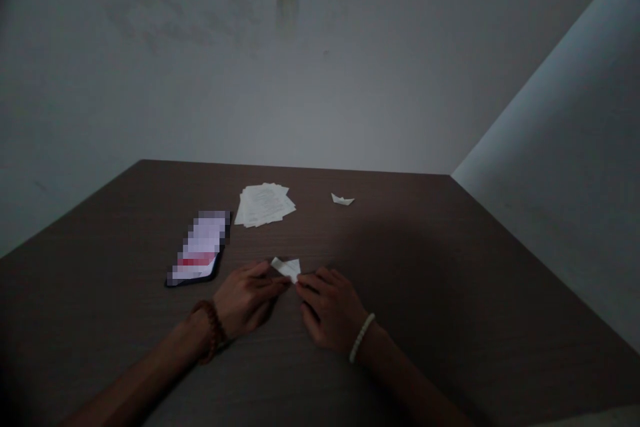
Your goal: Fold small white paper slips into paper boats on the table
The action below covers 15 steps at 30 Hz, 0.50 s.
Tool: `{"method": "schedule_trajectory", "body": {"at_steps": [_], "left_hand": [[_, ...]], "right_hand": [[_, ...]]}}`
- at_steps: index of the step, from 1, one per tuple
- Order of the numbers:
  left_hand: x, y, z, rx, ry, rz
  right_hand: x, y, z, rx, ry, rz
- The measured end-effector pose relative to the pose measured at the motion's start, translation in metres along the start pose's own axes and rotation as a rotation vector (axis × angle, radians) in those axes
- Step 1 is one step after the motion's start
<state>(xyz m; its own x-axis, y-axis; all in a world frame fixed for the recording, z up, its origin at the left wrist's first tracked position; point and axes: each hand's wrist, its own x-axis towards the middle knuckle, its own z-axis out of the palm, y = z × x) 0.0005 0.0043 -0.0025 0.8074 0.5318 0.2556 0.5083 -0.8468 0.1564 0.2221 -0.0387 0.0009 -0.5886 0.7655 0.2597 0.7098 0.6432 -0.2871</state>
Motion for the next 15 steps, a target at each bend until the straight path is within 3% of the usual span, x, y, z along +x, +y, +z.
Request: {"method": "schedule_trajectory", "body": {"at_steps": [15], "left_hand": [[0.0012,-0.0034,-0.0081,0.126,0.029,-0.203]], "right_hand": [[-0.001,0.0006,0.0015,-0.006,0.003,0.013]]}}
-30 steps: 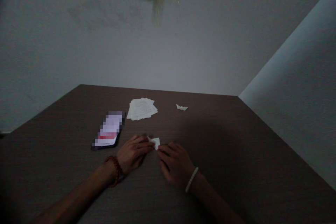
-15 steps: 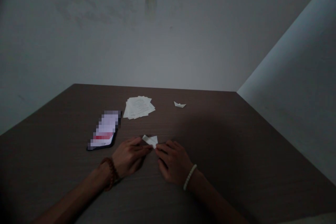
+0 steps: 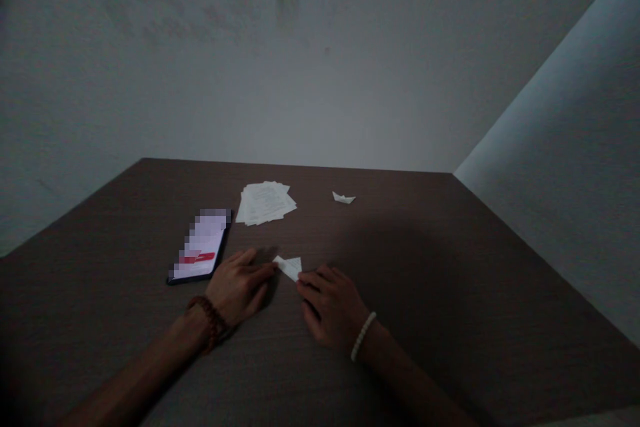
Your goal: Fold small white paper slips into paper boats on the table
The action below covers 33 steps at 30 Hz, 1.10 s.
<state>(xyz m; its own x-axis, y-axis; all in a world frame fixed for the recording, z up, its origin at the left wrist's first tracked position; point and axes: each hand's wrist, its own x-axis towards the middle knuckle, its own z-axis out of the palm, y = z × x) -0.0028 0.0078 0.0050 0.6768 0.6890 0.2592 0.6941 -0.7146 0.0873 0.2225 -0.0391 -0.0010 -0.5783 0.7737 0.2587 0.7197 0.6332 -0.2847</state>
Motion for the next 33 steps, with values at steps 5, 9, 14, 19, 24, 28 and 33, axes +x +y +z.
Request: {"method": "schedule_trajectory", "body": {"at_steps": [5,9,14,19,24,28,33], "left_hand": [[0.0,-0.002,-0.002,0.041,0.049,-0.028],[0.0,-0.007,0.002,0.056,0.116,-0.006],[-0.001,-0.008,0.009,0.009,0.151,0.161],[-0.002,-0.004,0.01,-0.129,0.025,0.291],[-0.002,-0.005,0.006,-0.13,0.005,0.181],[-0.002,-0.006,0.003,-0.125,0.004,0.11],[-0.002,-0.005,0.001,-0.1,0.012,0.065]], "right_hand": [[0.0,0.0,-0.001,0.0,-0.004,-0.002],[0.0,0.0,-0.002,0.0,-0.009,0.005],[0.0,0.001,0.0,-0.011,0.02,0.006],[0.0,0.004,0.002,-0.033,0.046,0.0],[-0.001,0.008,0.002,-0.067,0.044,-0.003],[-0.005,0.008,0.001,-0.081,0.042,0.013],[-0.007,0.006,0.0,-0.101,0.04,0.027]]}}
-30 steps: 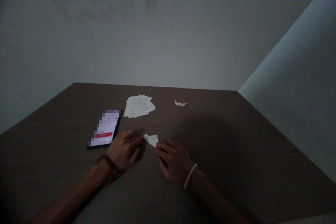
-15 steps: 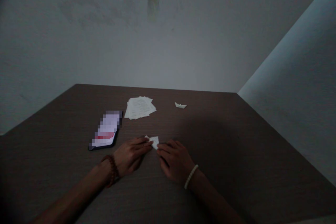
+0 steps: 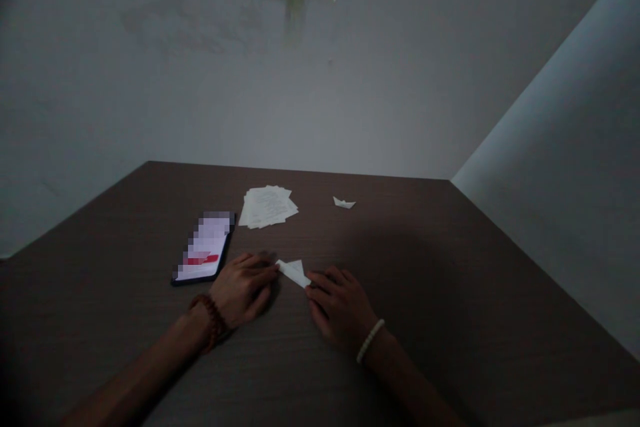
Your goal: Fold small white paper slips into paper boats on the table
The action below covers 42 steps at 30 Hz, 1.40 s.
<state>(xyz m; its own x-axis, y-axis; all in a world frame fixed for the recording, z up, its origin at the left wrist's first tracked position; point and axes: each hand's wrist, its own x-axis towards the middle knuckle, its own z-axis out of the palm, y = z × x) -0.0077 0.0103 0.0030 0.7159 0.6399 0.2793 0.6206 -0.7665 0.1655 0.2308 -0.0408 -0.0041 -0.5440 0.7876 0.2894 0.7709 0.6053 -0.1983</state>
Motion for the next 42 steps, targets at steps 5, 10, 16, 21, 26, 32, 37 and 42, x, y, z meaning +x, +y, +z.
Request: {"method": "schedule_trajectory", "body": {"at_steps": [5,10,16,21,26,32,37,42], "left_hand": [[0.0,0.001,-0.001,0.018,0.025,0.0],[0.0,0.002,0.0,0.08,0.019,0.051],[-0.002,0.006,0.003,0.137,0.0,0.139],[-0.003,0.007,0.004,0.126,-0.02,0.133],[0.0,0.008,-0.001,0.116,-0.024,0.106],[0.0,0.009,-0.006,0.118,-0.017,0.027],[0.0,0.007,-0.003,0.117,0.002,0.017],[0.001,0.008,-0.003,0.139,0.037,0.023]], "right_hand": [[0.0,-0.003,-0.002,-0.019,0.013,0.015],[0.005,-0.006,-0.006,-0.035,-0.005,0.038],[0.018,-0.009,-0.006,-0.155,-0.012,0.083],[0.028,-0.019,-0.001,-0.188,-0.031,0.084],[0.036,-0.026,0.005,-0.149,-0.078,0.051],[0.026,-0.016,0.004,-0.189,-0.075,0.106],[0.014,-0.006,-0.005,-0.193,-0.06,0.137],[0.029,-0.004,-0.008,-0.205,0.0,0.182]]}}
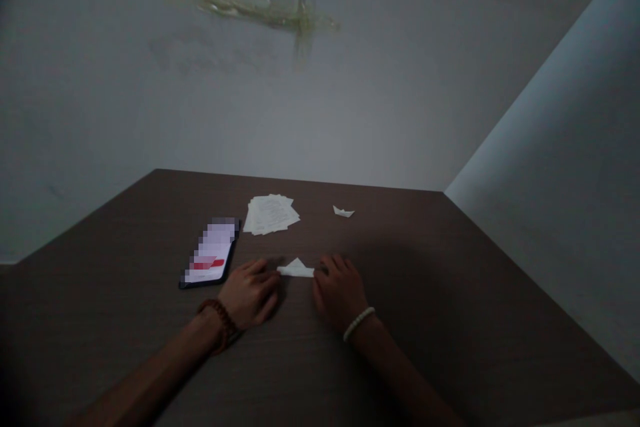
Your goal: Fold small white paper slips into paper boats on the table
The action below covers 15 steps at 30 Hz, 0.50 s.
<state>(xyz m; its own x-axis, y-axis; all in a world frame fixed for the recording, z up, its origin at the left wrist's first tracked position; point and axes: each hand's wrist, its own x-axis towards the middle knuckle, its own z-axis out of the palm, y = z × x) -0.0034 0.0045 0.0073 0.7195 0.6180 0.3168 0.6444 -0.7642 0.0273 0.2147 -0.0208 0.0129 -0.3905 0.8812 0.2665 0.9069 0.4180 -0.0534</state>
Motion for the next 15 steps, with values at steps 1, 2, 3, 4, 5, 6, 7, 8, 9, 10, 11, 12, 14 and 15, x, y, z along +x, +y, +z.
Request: {"method": "schedule_trajectory", "body": {"at_steps": [1,2,3,4,5,6,7,8,9,10,11,12,14,15], "left_hand": [[0.0,0.0,0.0,0.005,0.002,-0.001],[0.0,0.0,0.0,0.009,0.002,-0.002],[0.0,0.001,0.0,0.012,0.0,-0.004],[0.0,0.001,0.0,0.013,-0.001,-0.008],[0.001,0.0,0.001,0.011,0.002,-0.014],[0.001,0.0,0.001,0.005,0.009,-0.024],[0.001,-0.001,0.003,-0.003,0.021,-0.04],[0.001,-0.002,0.004,-0.016,0.036,-0.06],[0.002,-0.003,0.006,-0.032,0.052,-0.083],[0.002,-0.004,0.008,-0.049,0.068,-0.112],[0.003,-0.006,0.011,-0.066,0.078,-0.141],[0.003,-0.007,0.013,-0.081,0.088,-0.172],[0.003,-0.01,0.017,-0.106,0.099,-0.228],[0.003,-0.011,0.019,-0.115,0.101,-0.25]], "right_hand": [[0.005,-0.001,0.001,-0.002,0.013,0.018],[0.01,-0.003,0.002,0.0,0.018,0.031],[0.014,-0.005,0.004,0.01,0.021,0.045],[0.018,-0.007,0.006,0.026,0.019,0.052],[0.022,-0.009,0.008,0.046,0.01,0.044],[0.024,-0.01,0.01,0.067,0.002,0.037],[0.027,-0.011,0.012,0.087,0.002,0.033],[0.028,-0.011,0.014,0.107,0.006,0.032],[0.029,-0.012,0.016,0.132,0.013,0.035],[0.029,-0.011,0.018,0.159,0.023,0.04],[0.03,-0.011,0.019,0.19,0.033,0.046],[0.03,-0.01,0.021,0.222,0.044,0.053],[0.03,-0.008,0.025,0.278,0.068,0.071],[0.03,-0.007,0.027,0.301,0.082,0.081]]}}
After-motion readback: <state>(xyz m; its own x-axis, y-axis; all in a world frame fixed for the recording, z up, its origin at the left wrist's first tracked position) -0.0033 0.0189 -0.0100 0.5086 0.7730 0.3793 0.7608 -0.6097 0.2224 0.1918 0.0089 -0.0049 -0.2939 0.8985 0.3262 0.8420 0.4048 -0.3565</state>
